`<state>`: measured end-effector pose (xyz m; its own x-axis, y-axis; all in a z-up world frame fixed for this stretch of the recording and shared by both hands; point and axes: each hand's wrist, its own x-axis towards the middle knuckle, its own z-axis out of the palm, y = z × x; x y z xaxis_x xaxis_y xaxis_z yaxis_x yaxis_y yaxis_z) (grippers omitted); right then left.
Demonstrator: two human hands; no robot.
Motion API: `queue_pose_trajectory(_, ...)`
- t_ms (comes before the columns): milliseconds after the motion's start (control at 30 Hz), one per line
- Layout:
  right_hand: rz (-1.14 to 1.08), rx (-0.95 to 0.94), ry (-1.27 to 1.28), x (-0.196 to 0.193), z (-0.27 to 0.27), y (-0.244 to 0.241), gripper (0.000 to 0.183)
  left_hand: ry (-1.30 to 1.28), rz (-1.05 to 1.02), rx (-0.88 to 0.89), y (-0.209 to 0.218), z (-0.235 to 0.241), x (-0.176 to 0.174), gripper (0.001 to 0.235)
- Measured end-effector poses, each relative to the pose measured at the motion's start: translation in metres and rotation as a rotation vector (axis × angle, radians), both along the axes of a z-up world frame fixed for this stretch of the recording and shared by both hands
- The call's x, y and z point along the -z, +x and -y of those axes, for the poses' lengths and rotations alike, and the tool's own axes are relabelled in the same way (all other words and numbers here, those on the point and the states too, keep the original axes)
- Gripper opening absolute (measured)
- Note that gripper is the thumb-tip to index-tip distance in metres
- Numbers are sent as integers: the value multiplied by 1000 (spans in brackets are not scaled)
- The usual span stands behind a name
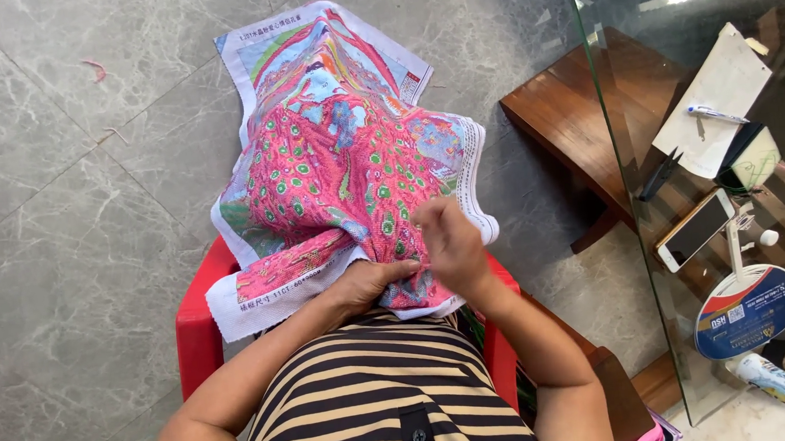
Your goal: A person is performing cross-stitch embroidery on a large piece of fabric with a peacock design.
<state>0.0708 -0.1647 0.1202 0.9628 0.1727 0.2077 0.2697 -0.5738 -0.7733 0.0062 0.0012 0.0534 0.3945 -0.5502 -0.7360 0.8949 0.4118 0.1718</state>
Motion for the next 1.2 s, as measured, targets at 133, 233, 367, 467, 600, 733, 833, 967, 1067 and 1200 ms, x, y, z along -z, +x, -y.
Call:
queue_pose_trajectory(133, -385, 4, 666, -21, 18, 62, 19, -25, -11, 11, 2, -1, 6, 26)
queue_pose_trajectory(233, -186, 65, 655, -28, 53, 104, 18, -48, -30, 14, 4, -5, 8, 25)
queue_pose_trajectory(367, 172, 214, 389, -59, 87, 144, 10, 44, -188, 34, 23, 1, -20, 44)
queue_pose_trajectory(467, 217, 170, 202, -78, 75, 132, 12, 79, -188, 48, 26, 4, -24, 45)
queue_pose_trajectory(600, 91, 148, 215, -56, 73, 83, 8, -73, -46, -25, 10, 1, 7, 28)
queue_pose_trajectory(733, -144, 79, 214, -22, 64, 9, 17, -71, -48, -67, 11, 1, 9, 29)
queue_pose_trajectory(833, -182, 48, 149, -10, 39, -24, 19, -60, -38, -77, 4, 3, 22, 29)
queue_pose_trajectory(967, -135, 70, 69, -9, 18, -40, 15, -37, -32, -91, -5, 5, 36, 30)
queue_pose_trajectory(1067, -130, 50, 55, -4, 21, -41, 14, -29, -30, -87, -4, 4, 36, 29)
queue_pose_trajectory(1200, -131, 19, 50, -3, 22, -38, 15, -27, -38, -102, -6, 8, 39, 28)
